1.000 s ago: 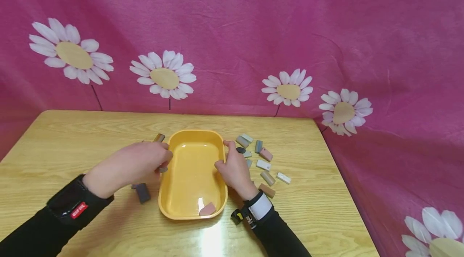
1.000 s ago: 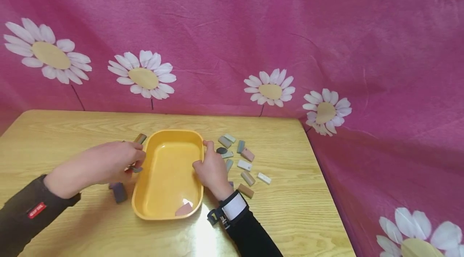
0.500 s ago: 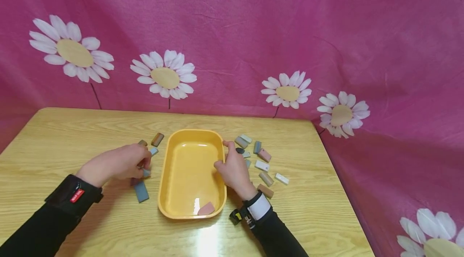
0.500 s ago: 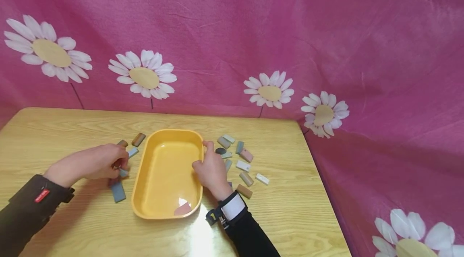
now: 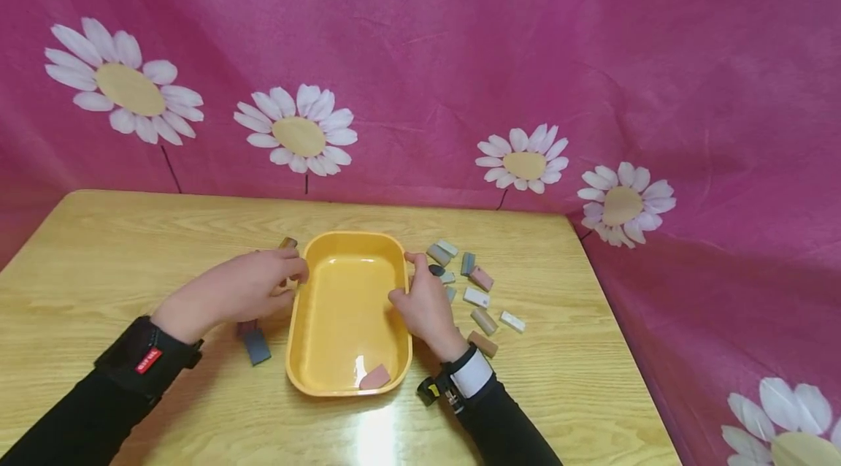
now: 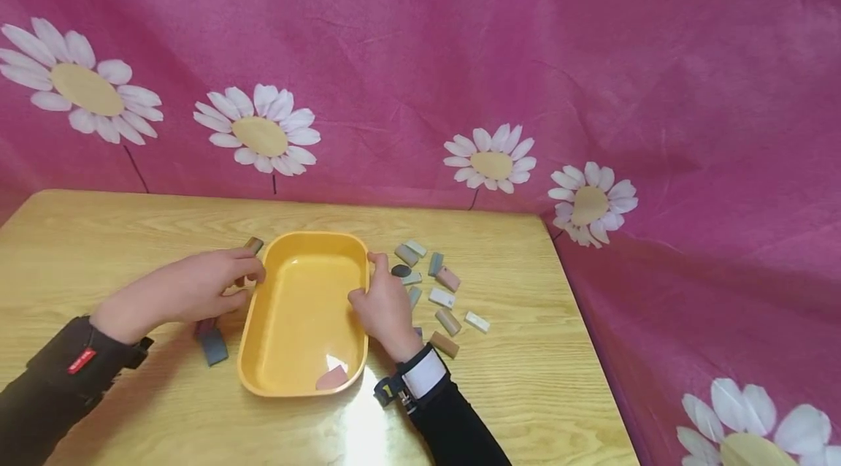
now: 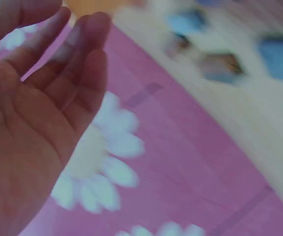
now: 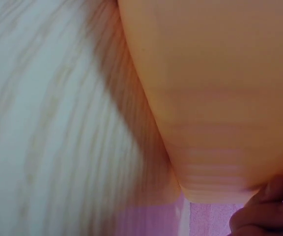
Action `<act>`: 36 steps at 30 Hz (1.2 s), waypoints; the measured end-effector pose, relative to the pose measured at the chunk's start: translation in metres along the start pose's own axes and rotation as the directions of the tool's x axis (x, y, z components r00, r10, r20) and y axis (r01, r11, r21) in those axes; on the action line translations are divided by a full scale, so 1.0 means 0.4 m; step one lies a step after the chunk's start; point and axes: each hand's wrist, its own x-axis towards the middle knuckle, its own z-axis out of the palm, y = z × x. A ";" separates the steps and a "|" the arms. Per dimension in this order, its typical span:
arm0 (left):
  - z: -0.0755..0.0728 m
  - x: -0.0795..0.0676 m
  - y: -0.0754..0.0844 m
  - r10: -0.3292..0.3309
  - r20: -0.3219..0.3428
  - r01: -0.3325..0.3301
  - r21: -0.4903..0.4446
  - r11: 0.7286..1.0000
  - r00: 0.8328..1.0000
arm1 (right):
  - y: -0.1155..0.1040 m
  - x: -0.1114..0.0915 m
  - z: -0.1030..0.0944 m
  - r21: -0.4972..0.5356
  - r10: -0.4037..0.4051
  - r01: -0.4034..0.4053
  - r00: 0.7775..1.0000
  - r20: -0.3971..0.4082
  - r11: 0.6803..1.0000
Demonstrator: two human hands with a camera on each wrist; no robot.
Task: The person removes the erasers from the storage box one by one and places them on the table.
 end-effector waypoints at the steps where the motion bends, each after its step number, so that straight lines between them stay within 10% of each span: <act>1: -0.001 0.012 0.024 0.039 -0.007 -0.039 0.017 0.999 0.999 | 0.001 0.001 -0.002 0.001 0.000 0.000 1.000 -0.002 1.000; 10: 0.036 0.123 0.226 0.312 0.170 -0.323 0.043 0.945 0.935 | 0.004 0.000 -0.012 0.007 0.023 -0.023 1.000 0.011 1.000; 17: 0.078 0.152 0.298 0.345 0.348 -0.381 0.039 0.924 0.872 | -0.001 0.000 -0.004 0.013 -0.011 0.011 1.000 0.025 1.000; 36: 0.145 0.154 0.324 0.226 0.448 -0.323 0.152 0.934 0.865 | 0.000 -0.003 -0.010 -0.018 -0.003 0.003 1.000 0.029 1.000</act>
